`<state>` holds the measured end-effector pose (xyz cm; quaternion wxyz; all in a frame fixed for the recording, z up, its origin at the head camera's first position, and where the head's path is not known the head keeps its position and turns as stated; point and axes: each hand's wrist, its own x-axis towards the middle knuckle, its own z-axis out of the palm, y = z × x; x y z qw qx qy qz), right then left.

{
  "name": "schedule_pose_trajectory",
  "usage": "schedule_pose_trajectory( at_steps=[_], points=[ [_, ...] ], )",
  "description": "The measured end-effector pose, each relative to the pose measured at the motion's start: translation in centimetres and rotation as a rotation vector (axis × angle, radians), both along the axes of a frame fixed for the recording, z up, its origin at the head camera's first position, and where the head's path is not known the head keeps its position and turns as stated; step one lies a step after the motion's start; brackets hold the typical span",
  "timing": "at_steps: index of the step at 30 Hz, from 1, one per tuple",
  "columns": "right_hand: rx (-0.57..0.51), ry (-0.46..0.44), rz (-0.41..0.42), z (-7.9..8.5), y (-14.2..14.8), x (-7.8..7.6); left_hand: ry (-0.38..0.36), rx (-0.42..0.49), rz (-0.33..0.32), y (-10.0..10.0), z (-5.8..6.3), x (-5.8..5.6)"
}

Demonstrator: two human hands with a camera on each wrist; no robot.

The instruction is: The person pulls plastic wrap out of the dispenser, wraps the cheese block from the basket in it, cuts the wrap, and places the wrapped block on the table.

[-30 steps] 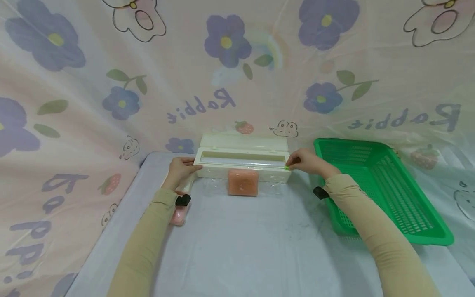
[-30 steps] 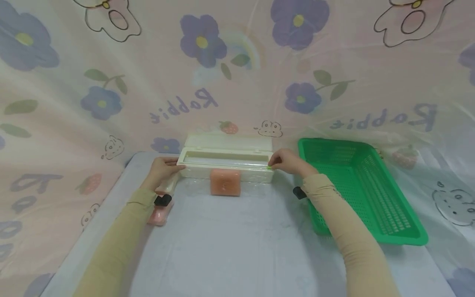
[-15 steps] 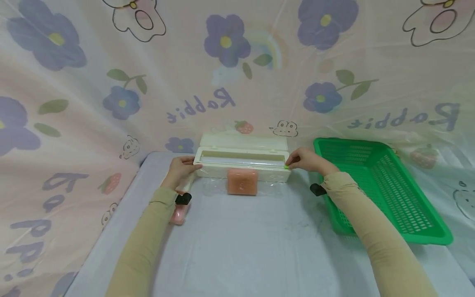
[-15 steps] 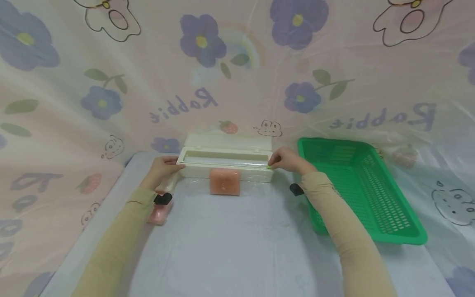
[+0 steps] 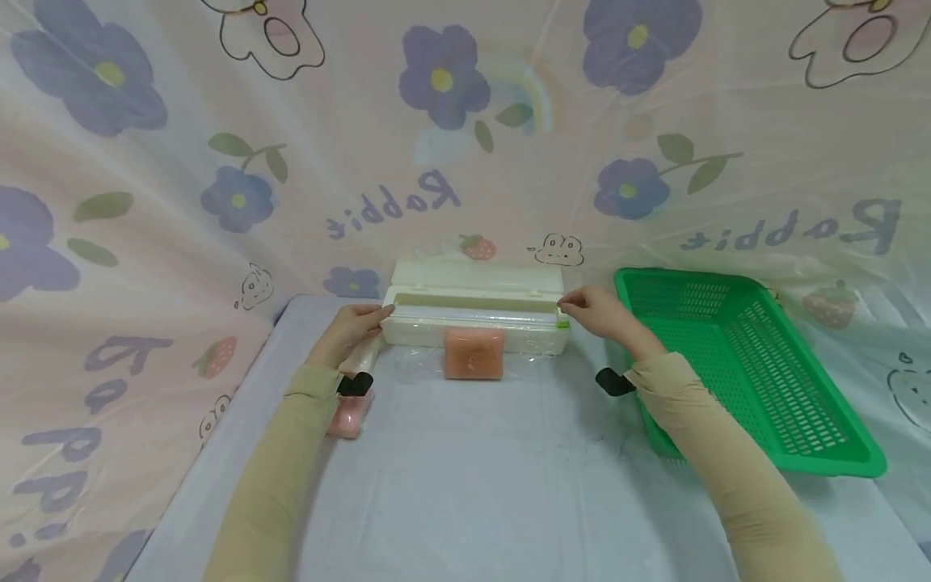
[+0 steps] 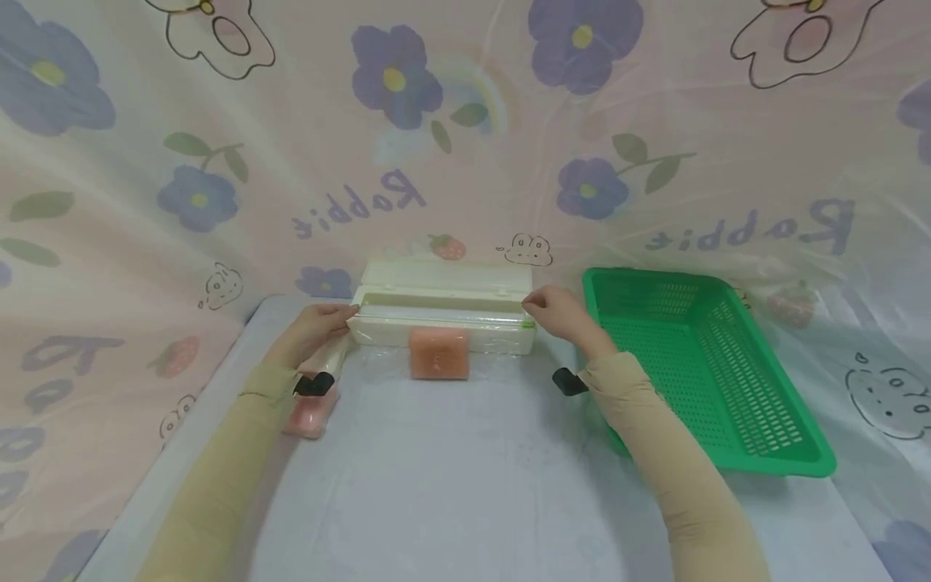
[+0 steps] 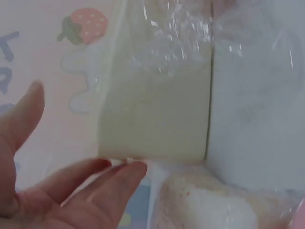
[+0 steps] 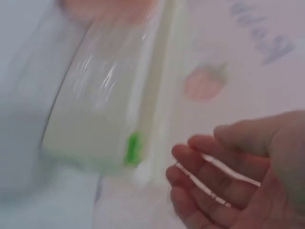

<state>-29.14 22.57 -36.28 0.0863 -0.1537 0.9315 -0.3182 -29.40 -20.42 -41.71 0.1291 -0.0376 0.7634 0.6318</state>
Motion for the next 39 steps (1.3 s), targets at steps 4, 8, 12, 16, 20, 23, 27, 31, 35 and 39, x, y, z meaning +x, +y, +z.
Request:
schedule_pose_trajectory(
  at_steps=[4,8,12,16,20,23,27,31,35,39],
  points=[
    [-0.096,0.065,-0.025,0.5,-1.5,2.4,0.018,-0.033,0.058,0.4,0.7,0.9],
    [-0.162,0.113,-0.067,-0.3,-2.5,4.8,0.076,-0.04,0.117,0.8,1.3,2.5],
    [-0.222,0.135,-0.163,-2.1,-2.8,6.5,0.062,-0.001,0.127,0.8,1.4,4.2],
    [-0.308,0.143,-0.247,-4.5,-2.5,7.5,0.014,0.007,0.124,0.5,0.9,5.5],
    [-0.364,0.121,-0.302,-6.8,-2.3,7.9,0.013,-0.023,0.091,0.7,-0.1,5.8],
    [-0.379,0.072,-0.315,-8.1,-2.4,7.9,0.004,-0.067,0.043,1.2,-0.7,5.8],
    [-0.417,0.019,-0.333,-9.5,-2.8,7.6,0.002,-0.083,0.021,1.9,-1.4,5.7],
    [-0.492,-0.003,-0.346,-10.4,-3.0,6.9,0.01,-0.074,0.03,2.7,-2.1,5.6],
    [-0.561,-0.051,-0.354,-10.3,-3.4,6.5,0.017,-0.066,0.036,3.5,-2.5,5.5],
    [-0.627,-0.072,-0.349,-11.4,-3.6,5.4,0.02,-0.023,0.059,4.4,-3.0,5.2]
  ],
)
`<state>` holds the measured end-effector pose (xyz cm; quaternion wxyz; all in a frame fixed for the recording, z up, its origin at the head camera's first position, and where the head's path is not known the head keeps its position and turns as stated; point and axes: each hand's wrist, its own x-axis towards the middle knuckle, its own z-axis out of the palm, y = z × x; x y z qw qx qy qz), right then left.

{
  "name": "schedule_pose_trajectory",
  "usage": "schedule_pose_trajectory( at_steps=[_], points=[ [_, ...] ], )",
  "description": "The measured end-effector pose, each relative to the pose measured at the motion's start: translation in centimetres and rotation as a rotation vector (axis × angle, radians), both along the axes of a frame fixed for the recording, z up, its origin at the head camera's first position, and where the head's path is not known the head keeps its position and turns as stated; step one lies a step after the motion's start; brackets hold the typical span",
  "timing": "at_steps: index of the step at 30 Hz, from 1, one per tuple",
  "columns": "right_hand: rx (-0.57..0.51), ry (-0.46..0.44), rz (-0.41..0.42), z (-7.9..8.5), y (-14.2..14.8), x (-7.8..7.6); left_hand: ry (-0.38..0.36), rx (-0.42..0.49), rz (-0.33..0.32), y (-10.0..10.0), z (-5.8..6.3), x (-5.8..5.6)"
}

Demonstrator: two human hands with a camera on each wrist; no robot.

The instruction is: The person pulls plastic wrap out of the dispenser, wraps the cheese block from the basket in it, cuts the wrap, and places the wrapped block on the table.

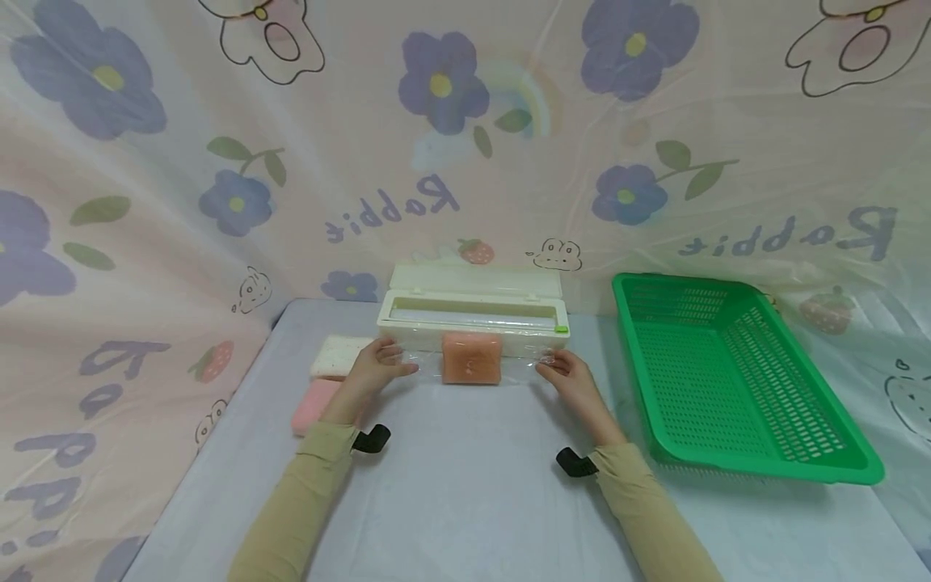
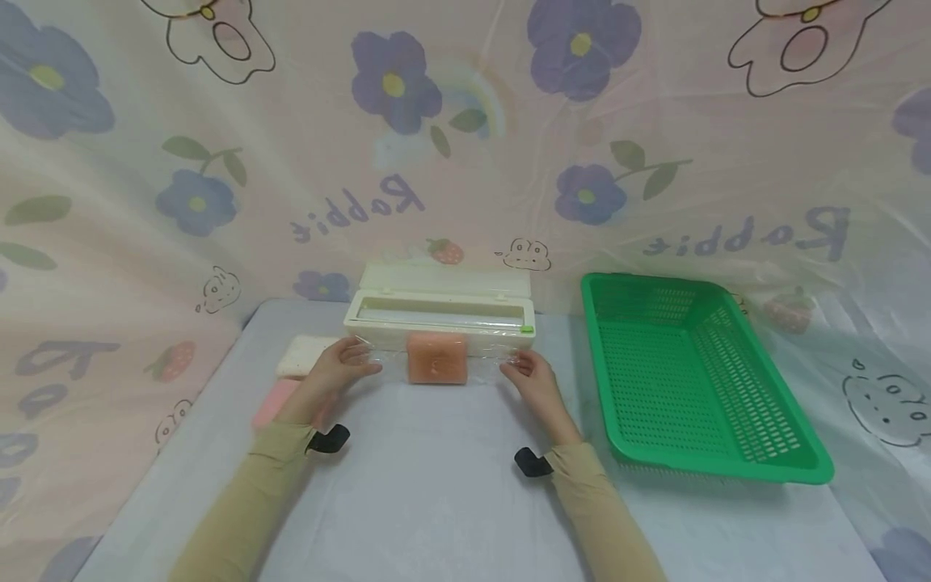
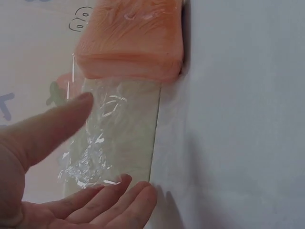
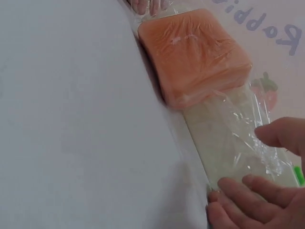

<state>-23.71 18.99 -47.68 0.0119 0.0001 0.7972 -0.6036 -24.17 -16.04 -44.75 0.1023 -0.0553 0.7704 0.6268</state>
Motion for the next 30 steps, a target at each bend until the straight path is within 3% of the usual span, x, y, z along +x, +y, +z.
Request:
schedule_pose_trajectory(
  at_steps=[8,14,18,26,30],
  points=[
    [-0.159,-0.055,0.011,-0.4,-0.5,-0.7,0.076,0.034,-0.019,0.9,-0.5,-0.1],
    [-0.289,-0.05,-0.009,-0.3,-1.0,-0.7,0.131,-0.034,-0.003,1.2,-0.7,0.1],
    [-0.307,-0.039,0.009,-0.3,-1.2,-0.6,0.158,-0.056,0.003,1.2,-0.6,0.3],
    [-0.331,-0.065,-0.008,0.3,-1.0,0.1,0.155,0.013,-0.056,1.1,-0.3,0.6],
    [-0.284,-0.097,0.01,0.6,-0.4,1.2,0.067,0.055,-0.07,0.7,-0.5,0.7]
  ],
)
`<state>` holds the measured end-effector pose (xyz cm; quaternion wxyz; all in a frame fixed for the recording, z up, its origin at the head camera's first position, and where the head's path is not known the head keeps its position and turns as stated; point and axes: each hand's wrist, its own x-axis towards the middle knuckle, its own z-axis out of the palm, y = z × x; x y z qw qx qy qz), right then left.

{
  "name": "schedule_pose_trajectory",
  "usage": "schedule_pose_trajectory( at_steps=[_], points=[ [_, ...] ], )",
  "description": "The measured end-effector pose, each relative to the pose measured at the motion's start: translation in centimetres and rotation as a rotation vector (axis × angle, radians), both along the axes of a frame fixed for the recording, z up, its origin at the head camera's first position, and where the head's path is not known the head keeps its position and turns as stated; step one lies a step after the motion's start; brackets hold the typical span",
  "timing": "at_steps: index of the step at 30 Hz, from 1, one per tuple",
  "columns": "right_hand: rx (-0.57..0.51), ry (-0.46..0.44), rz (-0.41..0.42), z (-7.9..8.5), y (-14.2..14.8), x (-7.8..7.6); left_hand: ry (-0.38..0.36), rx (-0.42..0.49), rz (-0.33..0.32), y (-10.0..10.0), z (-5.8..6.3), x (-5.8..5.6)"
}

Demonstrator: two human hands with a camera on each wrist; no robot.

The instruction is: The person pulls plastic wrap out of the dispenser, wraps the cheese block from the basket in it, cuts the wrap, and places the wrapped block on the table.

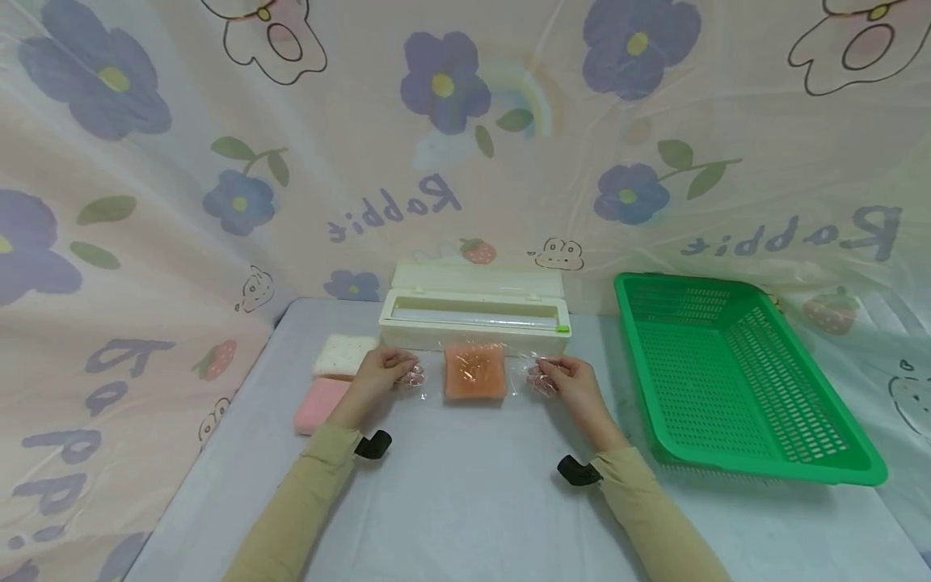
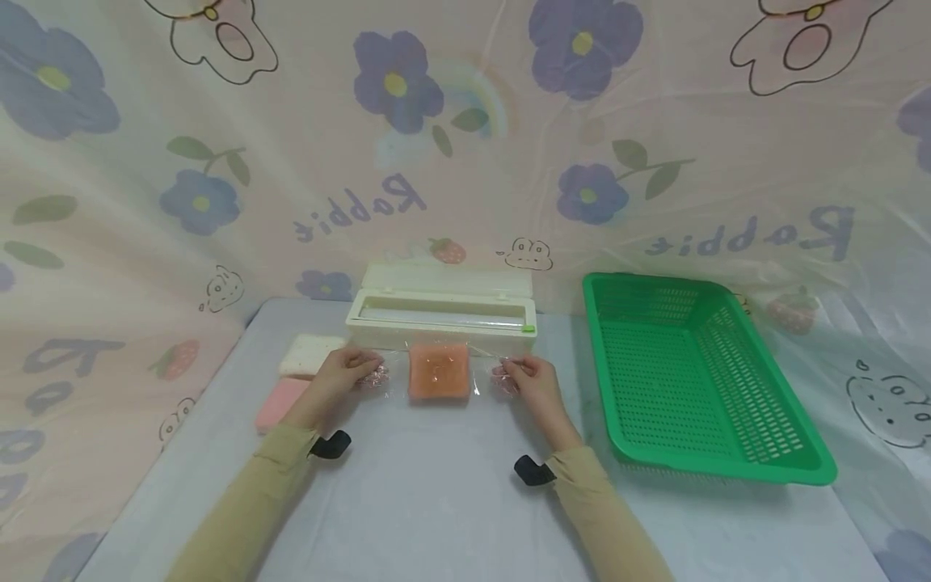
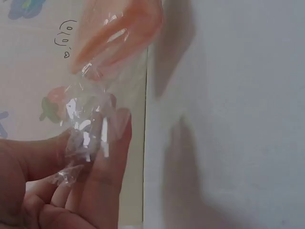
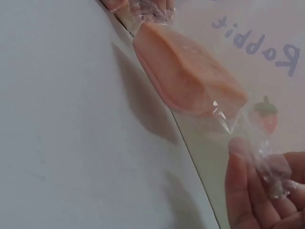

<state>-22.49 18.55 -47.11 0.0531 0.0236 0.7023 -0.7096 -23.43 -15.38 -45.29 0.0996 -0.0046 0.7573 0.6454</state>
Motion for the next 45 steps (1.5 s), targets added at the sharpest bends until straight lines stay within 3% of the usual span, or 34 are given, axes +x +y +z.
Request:
schedule_pose_trajectory(
  at_steps=[3,6,13,19,21,24,28,31,36,42,45],
  points=[
    [0.047,-0.05,0.025,0.1,0.5,1.0,-0.072,-0.007,-0.002,-0.3,0.0,0.4],
    [0.108,-0.108,0.027,0.0,0.9,2.0,-0.089,-0.046,-0.019,-0.3,0.0,0.8],
    [0.075,-0.193,0.033,-0.8,1.3,3.2,-0.113,-0.1,-0.028,-0.1,-0.6,1.6],
    [0.085,-0.188,0.041,-0.9,1.3,3.3,-0.156,-0.004,0.003,-0.1,-0.8,2.1],
    [0.138,-0.129,0.02,-0.6,1.4,3.4,-0.15,0.042,-0.009,-0.2,-0.5,2.5],
    [0.322,0.056,-0.04,-0.1,1.5,3.5,-0.142,0.082,-0.017,-0.6,-0.1,3.3],
    [0.57,0.33,-0.099,1.1,1.0,3.7,-0.205,0.158,0.009,-1.3,0.3,4.5],
    [0.623,0.45,-0.091,2.4,0.3,3.7,-0.274,0.176,0.017,-1.6,0.7,5.5],
    [0.583,0.473,0.041,4.6,-1.1,2.4,-0.321,0.145,-0.064,-0.9,1.3,7.4],
    [0.582,0.29,0.367,5.7,-3.0,-0.7,-0.325,0.237,-0.275,1.9,1.2,8.8],
    [0.597,0.221,0.463,5.4,-3.8,-2.1,-0.333,0.297,-0.324,3.5,0.9,8.9]
  ],
)
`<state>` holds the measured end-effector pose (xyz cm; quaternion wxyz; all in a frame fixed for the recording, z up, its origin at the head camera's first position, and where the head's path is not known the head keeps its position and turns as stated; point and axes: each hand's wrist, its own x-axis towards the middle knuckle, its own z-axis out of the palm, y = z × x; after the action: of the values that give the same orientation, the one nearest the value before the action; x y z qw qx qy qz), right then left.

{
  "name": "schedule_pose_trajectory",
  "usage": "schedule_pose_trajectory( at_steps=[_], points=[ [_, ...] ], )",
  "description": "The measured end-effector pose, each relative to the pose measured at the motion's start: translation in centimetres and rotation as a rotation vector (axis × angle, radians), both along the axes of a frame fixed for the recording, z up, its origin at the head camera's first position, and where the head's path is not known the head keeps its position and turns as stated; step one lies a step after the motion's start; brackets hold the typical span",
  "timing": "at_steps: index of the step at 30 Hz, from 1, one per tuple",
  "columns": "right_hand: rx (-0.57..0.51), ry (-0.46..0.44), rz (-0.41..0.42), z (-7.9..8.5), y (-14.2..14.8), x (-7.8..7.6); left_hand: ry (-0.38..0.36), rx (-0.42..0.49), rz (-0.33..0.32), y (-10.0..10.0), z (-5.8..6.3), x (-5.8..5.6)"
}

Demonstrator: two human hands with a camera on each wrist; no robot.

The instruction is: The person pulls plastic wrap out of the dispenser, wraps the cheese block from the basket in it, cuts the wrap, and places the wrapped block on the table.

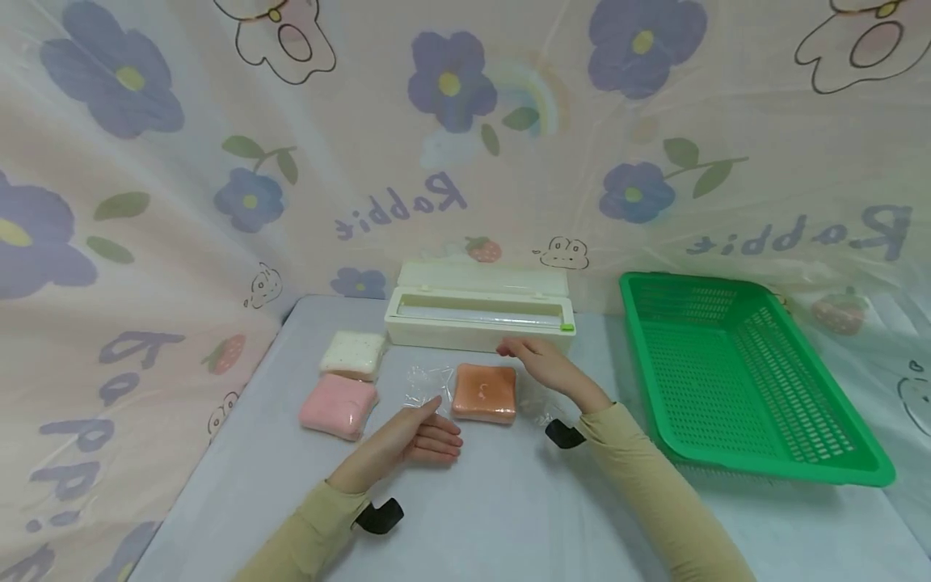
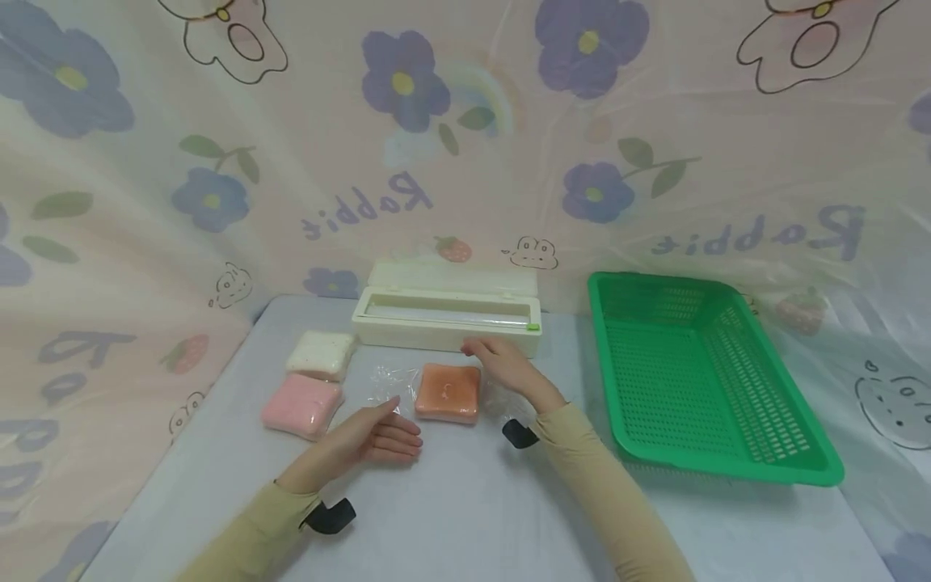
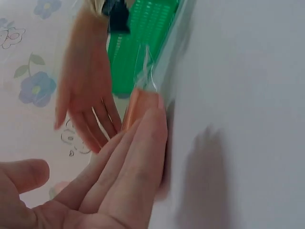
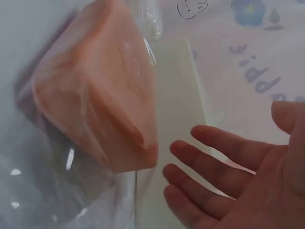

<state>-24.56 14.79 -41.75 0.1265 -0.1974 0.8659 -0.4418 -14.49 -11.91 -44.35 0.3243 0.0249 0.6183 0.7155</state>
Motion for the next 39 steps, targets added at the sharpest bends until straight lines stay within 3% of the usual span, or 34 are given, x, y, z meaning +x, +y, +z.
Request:
schedule_pose_trajectory(
  at_steps=[9,15,20,25,32,39],
  points=[
    [-0.039,-0.212,0.069,-1.1,-0.1,-1.4,-0.028,0.068,0.052,2.8,-0.6,-0.4],
    [-0.023,-0.208,0.097,-1.4,0.3,-0.9,-0.012,0.061,0.08,3.2,-0.7,-0.6],
    [-0.018,-0.202,0.085,-1.6,1.0,0.4,-0.001,0.054,0.119,3.0,-0.9,-0.8],
    [-0.058,-0.265,0.034,-2.0,1.7,2.4,0.013,0.058,0.135,2.4,-0.9,-1.3],
    [-0.22,-0.368,-0.04,-2.5,2.4,5.1,0.007,0.062,0.137,1.8,-0.9,-2.4],
    [-0.393,-0.424,-0.038,-3.5,2.6,7.3,-0.005,0.092,0.129,1.4,-0.9,-3.1]
  ],
)
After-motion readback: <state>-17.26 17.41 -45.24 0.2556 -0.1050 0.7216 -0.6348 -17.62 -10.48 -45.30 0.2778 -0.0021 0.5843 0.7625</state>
